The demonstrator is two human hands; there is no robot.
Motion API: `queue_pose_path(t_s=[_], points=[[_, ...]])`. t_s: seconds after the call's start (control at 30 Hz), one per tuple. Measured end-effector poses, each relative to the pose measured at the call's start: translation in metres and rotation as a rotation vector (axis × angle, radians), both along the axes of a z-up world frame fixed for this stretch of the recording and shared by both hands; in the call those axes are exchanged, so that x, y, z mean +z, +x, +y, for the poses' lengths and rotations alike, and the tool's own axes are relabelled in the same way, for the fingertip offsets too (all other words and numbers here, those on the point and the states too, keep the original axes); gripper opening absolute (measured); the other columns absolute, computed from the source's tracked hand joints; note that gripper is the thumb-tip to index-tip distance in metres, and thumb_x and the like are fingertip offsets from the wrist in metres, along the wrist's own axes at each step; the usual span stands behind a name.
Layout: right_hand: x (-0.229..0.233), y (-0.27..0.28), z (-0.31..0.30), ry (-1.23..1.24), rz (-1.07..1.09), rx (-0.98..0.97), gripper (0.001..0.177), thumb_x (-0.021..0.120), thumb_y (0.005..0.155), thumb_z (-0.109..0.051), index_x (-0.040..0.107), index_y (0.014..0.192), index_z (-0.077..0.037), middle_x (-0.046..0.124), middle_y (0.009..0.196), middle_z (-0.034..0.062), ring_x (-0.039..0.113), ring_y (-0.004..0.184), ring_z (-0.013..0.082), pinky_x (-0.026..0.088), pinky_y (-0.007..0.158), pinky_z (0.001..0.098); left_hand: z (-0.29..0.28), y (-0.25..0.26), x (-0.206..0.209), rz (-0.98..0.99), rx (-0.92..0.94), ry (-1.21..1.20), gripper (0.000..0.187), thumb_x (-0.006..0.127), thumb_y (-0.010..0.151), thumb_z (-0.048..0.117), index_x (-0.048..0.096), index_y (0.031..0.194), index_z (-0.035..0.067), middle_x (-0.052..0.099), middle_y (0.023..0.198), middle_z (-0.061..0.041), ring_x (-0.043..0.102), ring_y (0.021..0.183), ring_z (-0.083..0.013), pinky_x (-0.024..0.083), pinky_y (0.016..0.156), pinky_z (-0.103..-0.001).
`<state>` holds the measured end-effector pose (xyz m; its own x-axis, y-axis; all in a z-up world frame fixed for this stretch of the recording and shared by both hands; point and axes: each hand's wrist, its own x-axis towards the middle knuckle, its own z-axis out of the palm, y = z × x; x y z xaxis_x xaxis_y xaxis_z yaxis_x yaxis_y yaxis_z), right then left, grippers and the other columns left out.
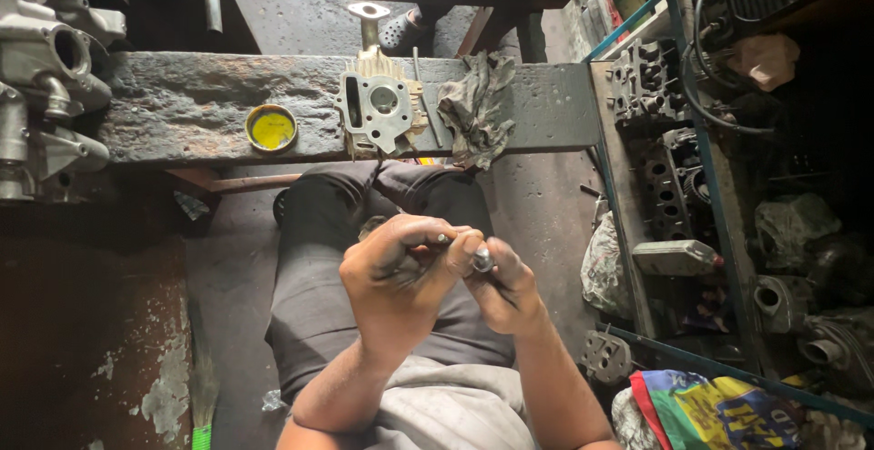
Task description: The person sits on the floor and cleans a metallic engine cylinder head using a rag. They wipe the surface and crevices of the part, occasionally dipping the rag into a small container of yellow liquid. The person also handles a small metal bolt, wiping it with the rag before placing it back on the workbench.
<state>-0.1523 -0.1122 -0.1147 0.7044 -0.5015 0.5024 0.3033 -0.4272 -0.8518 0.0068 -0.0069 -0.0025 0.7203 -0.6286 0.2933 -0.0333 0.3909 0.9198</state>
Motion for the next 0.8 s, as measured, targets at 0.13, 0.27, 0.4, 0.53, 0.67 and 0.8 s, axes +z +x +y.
queue_pose_path(t_s=[0.13, 0.27, 0.4, 0.53, 0.67, 0.8], points=[[0.018, 0.011, -0.005, -0.056, -0.118, 0.244, 0.085, 0.046, 0.102, 0.021, 0.033, 0.165, -0.035, 0.064, 0.129, 0.0217, 0.067, 0.113, 0.0313, 0.056, 0.1, 0.0345, -0.001, 0.002, 0.005, -0.094, 0.073, 0.067, 0.015, 0.086, 0.087, 0.004, 0.071, 0.091, 0.002, 0.071, 0.081, -0.002, 0.06, 0.068, -0.0027, 0.047, 0.06, -0.018], [0.024, 0.02, -0.01, -0.016, -0.098, 0.24, 0.09, 0.038, 0.097, 0.022, 0.03, 0.168, -0.032, 0.067, 0.105, 0.0116, 0.068, 0.093, 0.023, 0.059, 0.095, 0.0378, -0.007, 0.008, 0.005, 0.107, 0.017, 0.128, 0.015, 0.083, 0.09, 0.008, 0.071, 0.092, 0.001, 0.069, 0.079, -0.002, 0.061, 0.069, -0.0034, 0.048, 0.058, -0.019], [0.004, 0.03, -0.018, -0.138, 0.169, -0.028, 0.095, 0.042, 0.083, 0.019, 0.025, 0.167, -0.023, 0.059, 0.09, 0.0142, 0.061, 0.081, 0.0242, 0.057, 0.081, 0.0367, -0.018, 0.033, -0.026, 0.07, -0.035, 0.457, 0.018, 0.081, 0.087, 0.015, 0.071, 0.091, 0.001, 0.072, 0.074, -0.004, 0.067, 0.062, -0.0049, 0.052, 0.054, -0.023], [-0.036, 0.058, -0.031, -0.207, 0.359, -0.141, 0.095, 0.047, 0.082, 0.014, 0.019, 0.167, -0.018, 0.063, 0.086, 0.0142, 0.062, 0.074, 0.0247, 0.055, 0.074, 0.0375, -0.023, 0.051, -0.095, -0.009, -0.034, 0.718, 0.019, 0.081, 0.083, 0.018, 0.074, 0.089, 0.001, 0.076, 0.071, -0.007, 0.07, 0.061, -0.0089, 0.054, 0.057, -0.028], [-0.071, 0.093, -0.048, -0.315, 0.452, -0.189, 0.099, 0.052, 0.081, 0.011, 0.013, 0.167, -0.017, 0.06, 0.079, 0.0181, 0.06, 0.071, 0.0343, 0.05, 0.071, 0.0438, -0.034, 0.052, -0.187, -0.117, 0.032, 0.845, 0.021, 0.084, 0.079, 0.021, 0.076, 0.087, 0.003, 0.076, 0.075, -0.012, 0.073, 0.066, -0.0232, 0.055, 0.063, -0.036], [-0.09, 0.124, -0.067, -0.321, 0.441, -0.14, 0.102, 0.05, 0.079, 0.009, 0.006, 0.168, -0.018, 0.06, 0.077, 0.0196, 0.059, 0.068, 0.0382, 0.051, 0.07, 0.0458, -0.048, 0.057, -0.266, -0.191, -0.025, 0.819, 0.027, 0.085, 0.075, 0.022, 0.076, 0.09, 0.002, 0.076, 0.079, -0.016, 0.075, 0.073, -0.0303, 0.057, 0.068, -0.039]])
